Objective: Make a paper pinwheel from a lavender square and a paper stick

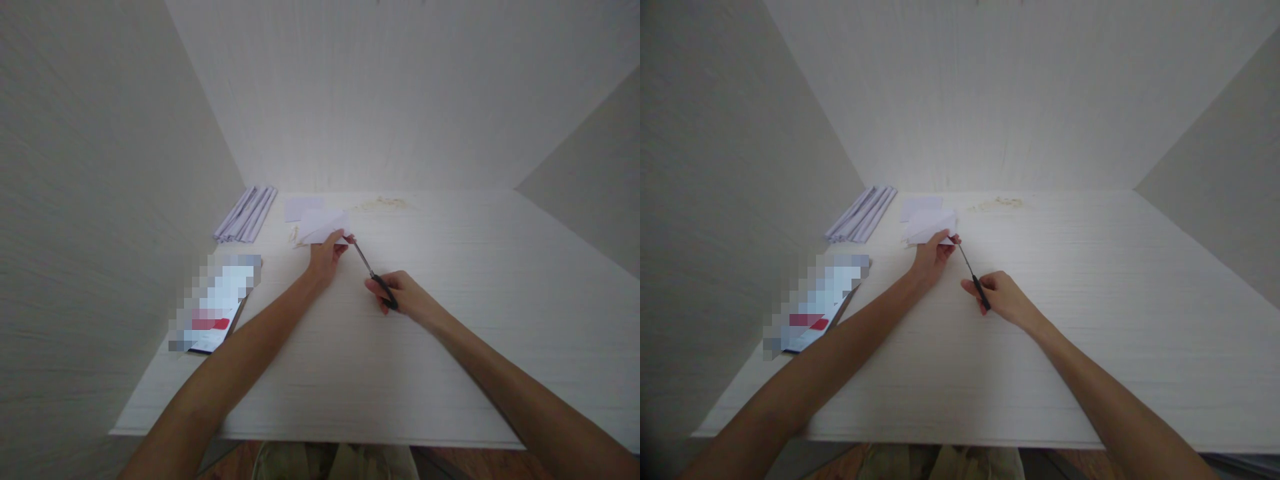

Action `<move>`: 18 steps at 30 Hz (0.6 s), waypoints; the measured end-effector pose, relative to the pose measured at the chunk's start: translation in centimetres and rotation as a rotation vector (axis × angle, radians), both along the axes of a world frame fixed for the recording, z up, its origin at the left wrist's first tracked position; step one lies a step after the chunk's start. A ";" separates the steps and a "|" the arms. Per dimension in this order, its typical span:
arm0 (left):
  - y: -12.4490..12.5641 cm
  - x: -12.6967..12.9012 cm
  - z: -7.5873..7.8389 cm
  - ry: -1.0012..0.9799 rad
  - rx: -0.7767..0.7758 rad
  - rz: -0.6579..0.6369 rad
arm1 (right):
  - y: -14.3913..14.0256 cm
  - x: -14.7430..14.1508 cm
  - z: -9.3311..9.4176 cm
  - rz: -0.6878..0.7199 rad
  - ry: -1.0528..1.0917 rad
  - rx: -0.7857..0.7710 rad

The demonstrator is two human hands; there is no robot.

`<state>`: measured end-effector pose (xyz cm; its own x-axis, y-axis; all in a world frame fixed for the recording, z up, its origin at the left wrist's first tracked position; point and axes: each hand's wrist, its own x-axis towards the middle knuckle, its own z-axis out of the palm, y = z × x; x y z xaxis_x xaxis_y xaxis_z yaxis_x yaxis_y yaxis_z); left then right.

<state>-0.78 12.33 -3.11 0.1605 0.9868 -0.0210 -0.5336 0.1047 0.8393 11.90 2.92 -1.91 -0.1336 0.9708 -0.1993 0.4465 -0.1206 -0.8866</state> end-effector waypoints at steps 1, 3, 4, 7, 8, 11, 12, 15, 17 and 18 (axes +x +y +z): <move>0.0 0.0 0.0 -0.013 -0.010 0.000 | 0.0 0.0 0.0 0.005 -0.006 -0.011; 0.1 0.0 0.0 -0.034 -0.021 -0.004 | 0.1 -0.1 0.1 0.001 -0.011 -0.021; 0.1 0.0 0.0 -0.036 -0.021 -0.007 | 0.1 -0.1 0.1 -0.006 -0.009 -0.026; 0.0 0.0 0.0 -0.017 -0.008 -0.014 | 0.0 -0.2 0.3 -0.019 -0.012 -0.033; 0.0 0.0 -0.1 -0.008 -0.002 -0.016 | 0.0 -0.2 0.4 -0.019 -0.019 -0.032; 0.0 0.1 -0.2 0.002 0.006 -0.016 | 0.0 -0.2 0.4 -0.007 -0.041 -0.025; 0.0 0.1 -0.3 0.001 0.008 -0.015 | 0.0 -0.2 0.4 -0.004 -0.044 -0.021; 0.0 0.1 -0.4 0.002 0.015 -0.016 | 0.0 -0.2 0.3 0.004 -0.048 -0.020; 0.0 0.1 -0.3 -0.001 0.013 -0.015 | 0.1 -0.1 0.1 0.007 -0.056 -0.022; 0.0 0.1 -0.3 -0.004 0.009 -0.011 | 0.1 -0.1 0.0 0.011 -0.061 -0.022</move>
<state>-0.65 12.34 -3.44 0.1719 0.9851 -0.0110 -0.5361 0.1029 0.8379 11.82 3.02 -1.86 -0.1316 0.9646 -0.2285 0.5012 -0.1341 -0.8549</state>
